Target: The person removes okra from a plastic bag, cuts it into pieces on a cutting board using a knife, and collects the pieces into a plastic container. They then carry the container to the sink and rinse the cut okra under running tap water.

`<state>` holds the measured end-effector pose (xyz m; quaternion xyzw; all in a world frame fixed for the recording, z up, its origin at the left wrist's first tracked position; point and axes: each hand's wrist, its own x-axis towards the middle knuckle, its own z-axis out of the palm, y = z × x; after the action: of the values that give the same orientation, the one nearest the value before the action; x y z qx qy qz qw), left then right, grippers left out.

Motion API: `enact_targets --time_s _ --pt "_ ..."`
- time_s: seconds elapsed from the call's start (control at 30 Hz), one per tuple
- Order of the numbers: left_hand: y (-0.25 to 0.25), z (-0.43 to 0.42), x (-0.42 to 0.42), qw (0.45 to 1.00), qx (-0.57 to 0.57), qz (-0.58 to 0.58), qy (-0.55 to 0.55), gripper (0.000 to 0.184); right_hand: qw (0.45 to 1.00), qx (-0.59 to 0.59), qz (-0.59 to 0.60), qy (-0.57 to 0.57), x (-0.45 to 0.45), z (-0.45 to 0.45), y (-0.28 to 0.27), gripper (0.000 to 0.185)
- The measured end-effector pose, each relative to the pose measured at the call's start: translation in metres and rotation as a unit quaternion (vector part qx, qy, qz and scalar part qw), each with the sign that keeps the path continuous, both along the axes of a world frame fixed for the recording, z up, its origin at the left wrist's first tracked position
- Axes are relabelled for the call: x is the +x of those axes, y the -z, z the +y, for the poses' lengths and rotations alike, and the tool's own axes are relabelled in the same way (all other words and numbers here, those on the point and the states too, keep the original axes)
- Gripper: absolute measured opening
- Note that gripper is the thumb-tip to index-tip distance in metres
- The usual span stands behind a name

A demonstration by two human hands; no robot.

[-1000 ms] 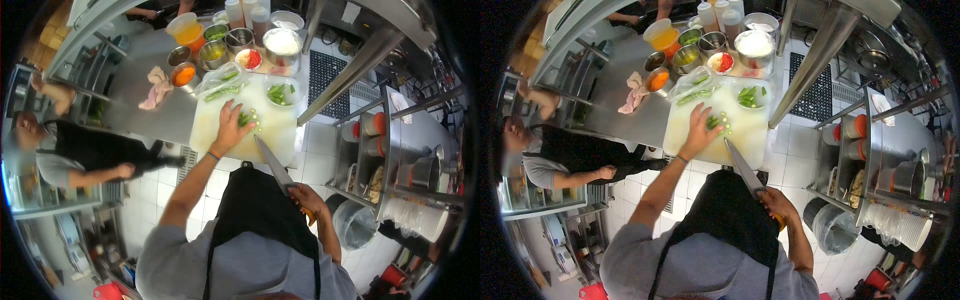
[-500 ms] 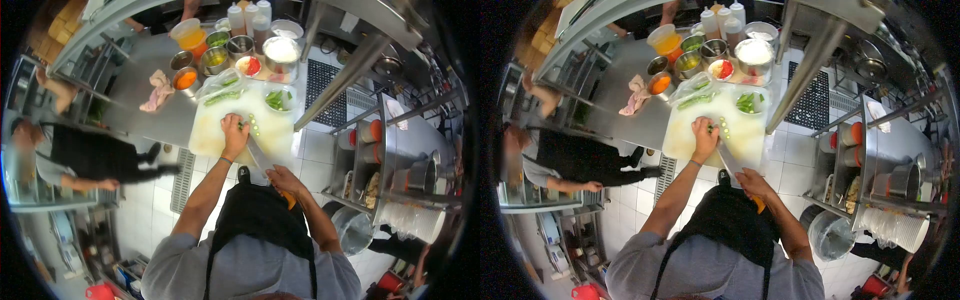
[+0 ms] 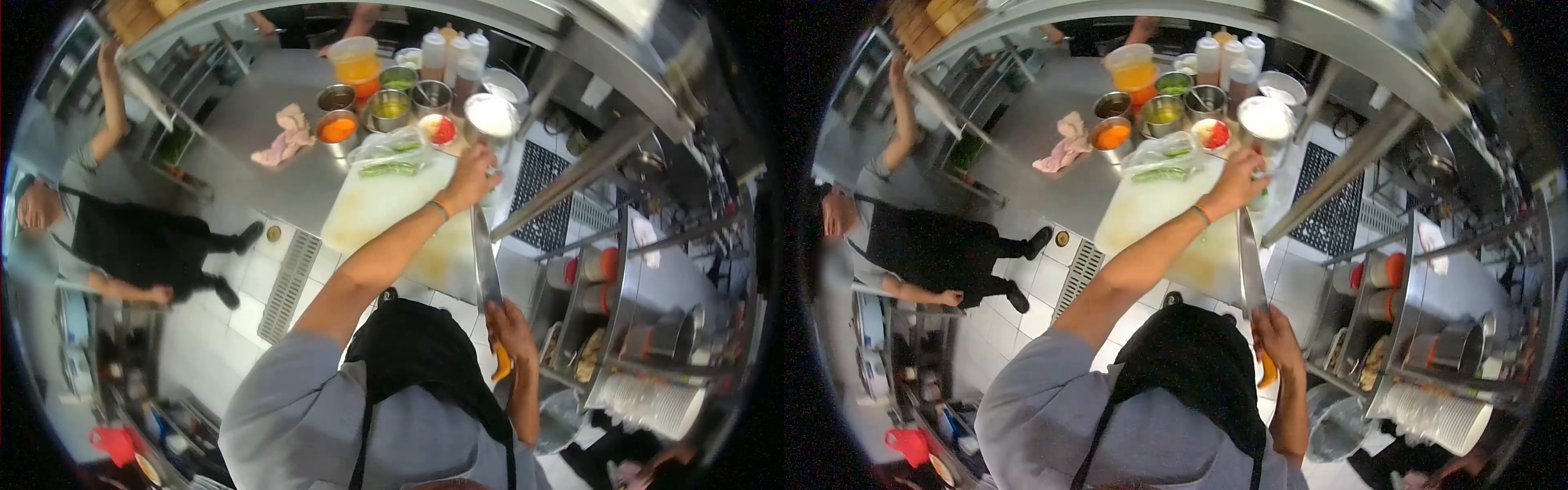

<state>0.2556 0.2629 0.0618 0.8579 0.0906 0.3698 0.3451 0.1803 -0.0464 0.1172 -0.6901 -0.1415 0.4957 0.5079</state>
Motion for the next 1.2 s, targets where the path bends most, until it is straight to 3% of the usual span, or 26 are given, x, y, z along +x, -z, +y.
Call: enact_targets --time_s 0.07,0.17,0.2,0.27,0.3,0.37,0.5,0.6,0.67,0.7,0.8,0.87,0.93,1.0,1.07,1.2 --pt "-0.003 0.001 -0.005 0.998 0.027 -0.058 0.019 0.024 0.996 -0.076 -0.043 0.008 -0.012 -0.016 0.006 0.028" --pt "-0.026 0.025 -0.056 0.998 0.045 -0.05 0.009 0.026 0.996 -0.079 -0.045 -0.007 -0.02 -0.038 0.038 0.026" --pt "0.007 0.044 -0.062 0.989 0.079 -0.018 -0.12 0.029 0.996 -0.08 -0.047 -0.003 -0.022 -0.035 0.04 0.026" --pt "0.01 0.074 -0.1 0.966 0.151 0.057 -0.203 0.043 0.996 -0.083 -0.025 0.03 -0.032 -0.031 0.041 0.026" --pt "0.028 0.089 -0.115 0.94 0.211 0.116 -0.242 0.034 0.996 -0.077 -0.042 0.024 -0.033 -0.03 0.05 0.025" --pt "0.033 0.104 -0.15 0.925 0.234 0.244 -0.174 0.021 0.995 -0.08 -0.052 0.023 -0.036 -0.024 0.056 0.024" --pt "0.043 0.08 -0.184 0.949 0.129 0.271 -0.094 0.013 0.989 -0.105 -0.101 0.016 -0.035 -0.008 0.068 0.024" --pt "0.028 0.076 -0.19 0.963 0.087 0.255 -0.017 0.014 0.979 -0.138 -0.149 0.014 -0.037 0.012 0.051 0.026" --pt "0.01 0.08 -0.184 0.98 0.157 0.073 -0.095 0.013 0.973 -0.164 -0.164 0.019 -0.036 0.02 0.042 0.027" --pt "0.008 0.089 -0.178 0.981 0.155 0.07 -0.094 0.013 0.972 -0.17 -0.158 0.012 -0.034 0.021 0.04 0.026" --pt "0.007 0.131 -0.154 0.986 0.1 0.1 -0.088 0.018 0.973 -0.168 -0.157 0.013 -0.035 0.023 0.04 0.026" --pt "0.023 0.157 -0.133 0.959 0.207 0.192 0.017 0.024 0.974 -0.155 -0.164 0.023 -0.034 0.024 0.047 0.026" --pt "0.034 0.168 -0.116 0.947 0.241 0.212 0.021 0.026 0.955 -0.132 -0.265 0.001 -0.034 0.023 0.056 0.028" --pt "0.04 0.173 -0.103 0.932 0.278 0.23 0.027 0.029 0.95 -0.144 -0.278 -0.004 -0.031 0.028 0.051 0.029" --pt "0.039 0.176 -0.092 0.925 0.226 0.301 0.053 0.031 0.945 -0.154 -0.29 -0.005 -0.028 0.037 0.046 0.029" --pt "0.017 0.18 -0.09 0.922 0.203 0.32 0.082 0.029 0.946 -0.175 -0.273 0.008 -0.021 0.049 0.041 0.031"
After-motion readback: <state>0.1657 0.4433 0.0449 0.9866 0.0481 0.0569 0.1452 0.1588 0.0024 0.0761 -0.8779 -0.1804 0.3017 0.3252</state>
